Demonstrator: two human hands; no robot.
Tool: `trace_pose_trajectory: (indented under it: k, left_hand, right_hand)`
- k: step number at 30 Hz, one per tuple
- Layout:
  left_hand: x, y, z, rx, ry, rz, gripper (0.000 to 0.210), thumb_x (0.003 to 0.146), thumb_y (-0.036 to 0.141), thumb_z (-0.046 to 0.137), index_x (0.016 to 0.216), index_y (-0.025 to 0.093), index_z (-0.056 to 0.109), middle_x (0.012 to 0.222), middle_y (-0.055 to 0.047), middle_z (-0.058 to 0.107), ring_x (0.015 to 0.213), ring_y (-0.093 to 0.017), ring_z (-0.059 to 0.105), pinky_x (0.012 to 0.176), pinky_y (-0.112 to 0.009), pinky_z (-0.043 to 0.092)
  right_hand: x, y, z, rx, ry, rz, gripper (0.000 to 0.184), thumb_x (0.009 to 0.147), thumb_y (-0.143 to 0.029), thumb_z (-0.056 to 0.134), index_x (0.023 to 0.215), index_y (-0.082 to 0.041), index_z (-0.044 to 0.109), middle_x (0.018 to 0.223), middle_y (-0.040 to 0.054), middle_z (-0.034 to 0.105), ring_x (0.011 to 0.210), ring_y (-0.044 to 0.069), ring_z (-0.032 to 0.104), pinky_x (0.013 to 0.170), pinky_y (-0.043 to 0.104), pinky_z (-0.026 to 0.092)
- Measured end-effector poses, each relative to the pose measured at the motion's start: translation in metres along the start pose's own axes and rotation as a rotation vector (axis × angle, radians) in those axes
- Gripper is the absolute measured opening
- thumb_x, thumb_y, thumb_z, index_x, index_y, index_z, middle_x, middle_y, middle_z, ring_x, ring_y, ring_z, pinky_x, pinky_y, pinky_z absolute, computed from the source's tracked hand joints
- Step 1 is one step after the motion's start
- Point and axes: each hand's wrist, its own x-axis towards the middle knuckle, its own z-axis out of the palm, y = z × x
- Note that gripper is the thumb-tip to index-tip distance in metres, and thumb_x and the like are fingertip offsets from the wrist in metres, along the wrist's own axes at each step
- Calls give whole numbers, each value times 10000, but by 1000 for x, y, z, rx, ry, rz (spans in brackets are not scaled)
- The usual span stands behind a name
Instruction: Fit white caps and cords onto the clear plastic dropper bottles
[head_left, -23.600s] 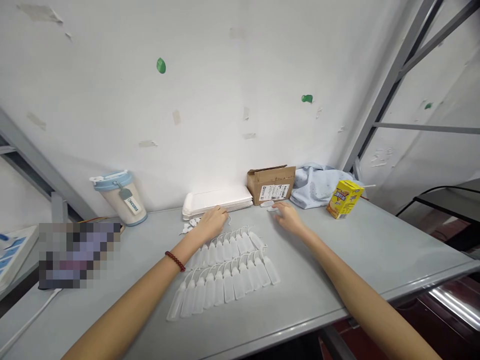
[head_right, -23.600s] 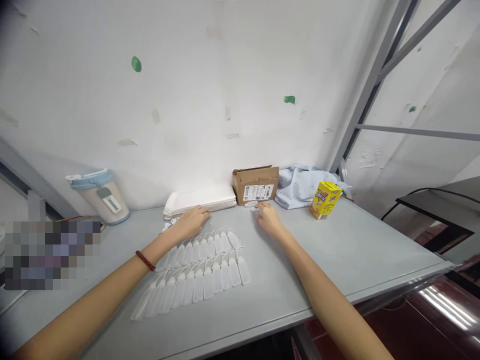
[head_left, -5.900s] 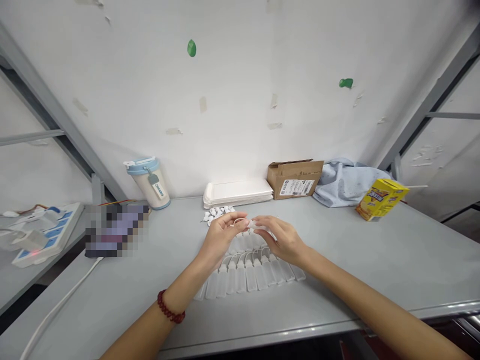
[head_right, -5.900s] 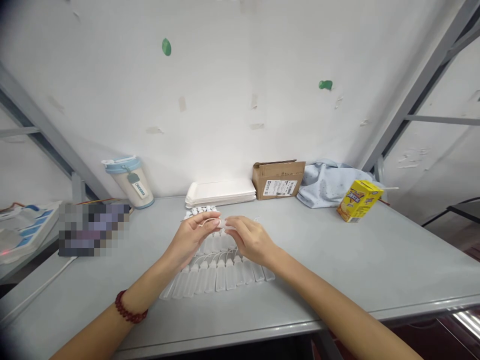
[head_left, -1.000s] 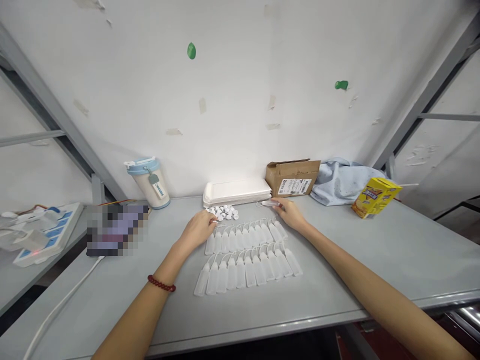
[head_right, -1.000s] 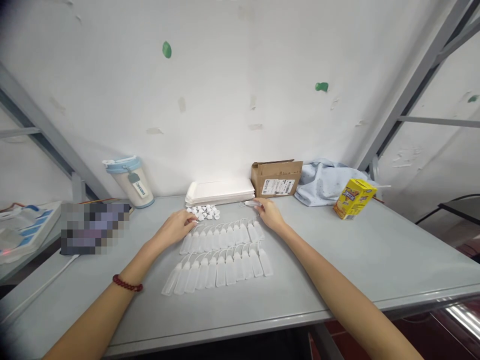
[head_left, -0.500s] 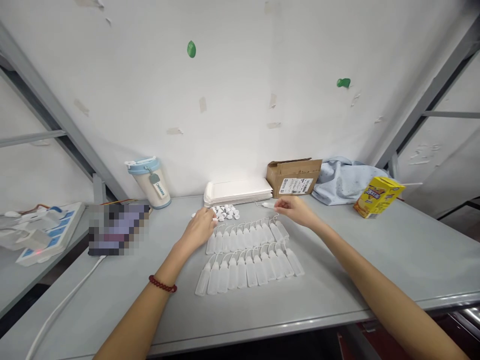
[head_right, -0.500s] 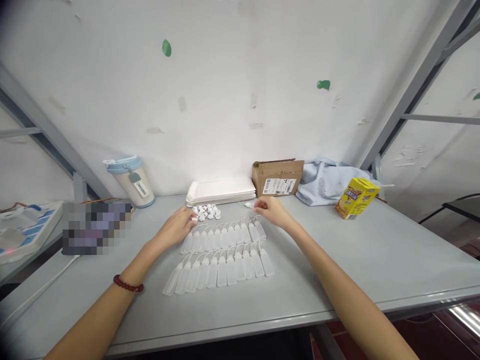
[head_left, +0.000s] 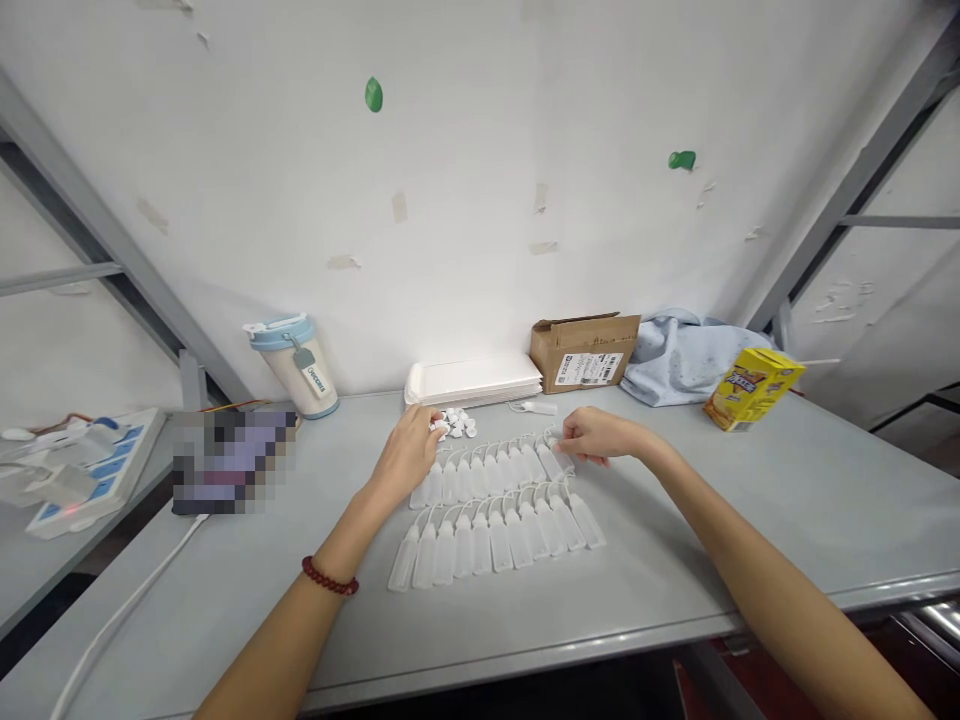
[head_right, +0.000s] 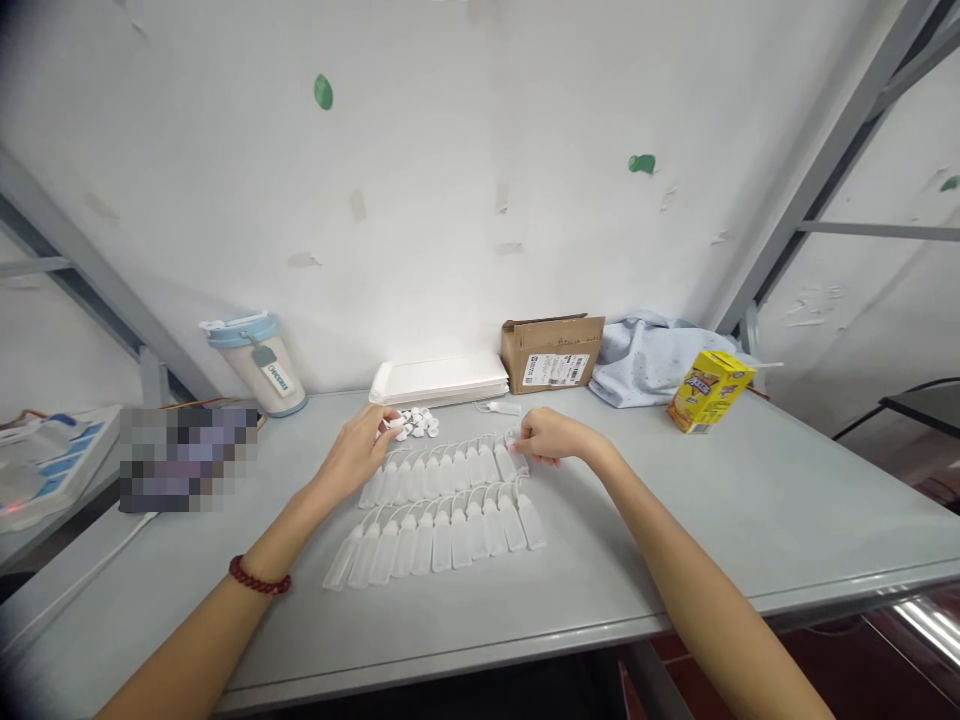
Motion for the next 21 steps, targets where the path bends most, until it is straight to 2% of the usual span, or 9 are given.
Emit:
trace_pose_trajectory:
  k: [6, 11, 15, 18, 21]
  left_hand:
    - [-2, 11, 4, -65, 32, -13, 198, 857, 226, 404, 994, 153, 527, 974, -99, 581, 881, -225, 567, 771, -358, 451]
    - [-6, 26, 5, -261, 0, -26, 273, 881, 280, 367, 1042, 177, 562, 1051, -92, 564, 832, -185, 554, 756, -340, 452]
    - [-7, 37, 4, -576, -92, -174, 216, 801, 324, 509, 917, 169, 605, 1019, -80, 609, 829, -180, 552, 699, -303, 465]
    - [-9, 42, 4, -776, -166, -290, 211, 712, 304, 622, 867, 161, 635, 985, -66, 633, 772, -157, 564, 705, -295, 465]
    - [-11, 46, 3, -882, -187, -352, 210, 646, 272, 702, 825, 167, 667, 885, -37, 643, 792, -151, 572, 770, -296, 451]
  right_hand:
    - [9, 6, 3, -10, 1, 70, 346, 706, -378, 527, 442, -161, 473, 442, 13, 543, 329, 81, 399, 404, 242, 337]
    - [7, 2, 2, 3, 97, 21, 335, 737, -362, 503, 469, -162, 480, 416, -15, 488, 399, 87, 420, 453, 227, 337]
    - [6, -6, 6, 150, 264, -111, 296, 762, -414, 532, 601, -168, 496, 488, -16, 546, 471, 106, 489, 464, 215, 335]
    - [9, -10, 17, 308, 335, -251, 287, 764, -450, 567, 721, -172, 506, 627, 2, 615, 553, 126, 567, 496, 218, 400]
    - [11, -16, 31, 232, 487, -396, 284, 783, -455, 578, 805, -178, 519, 708, 16, 638, 596, 131, 580, 516, 226, 423]
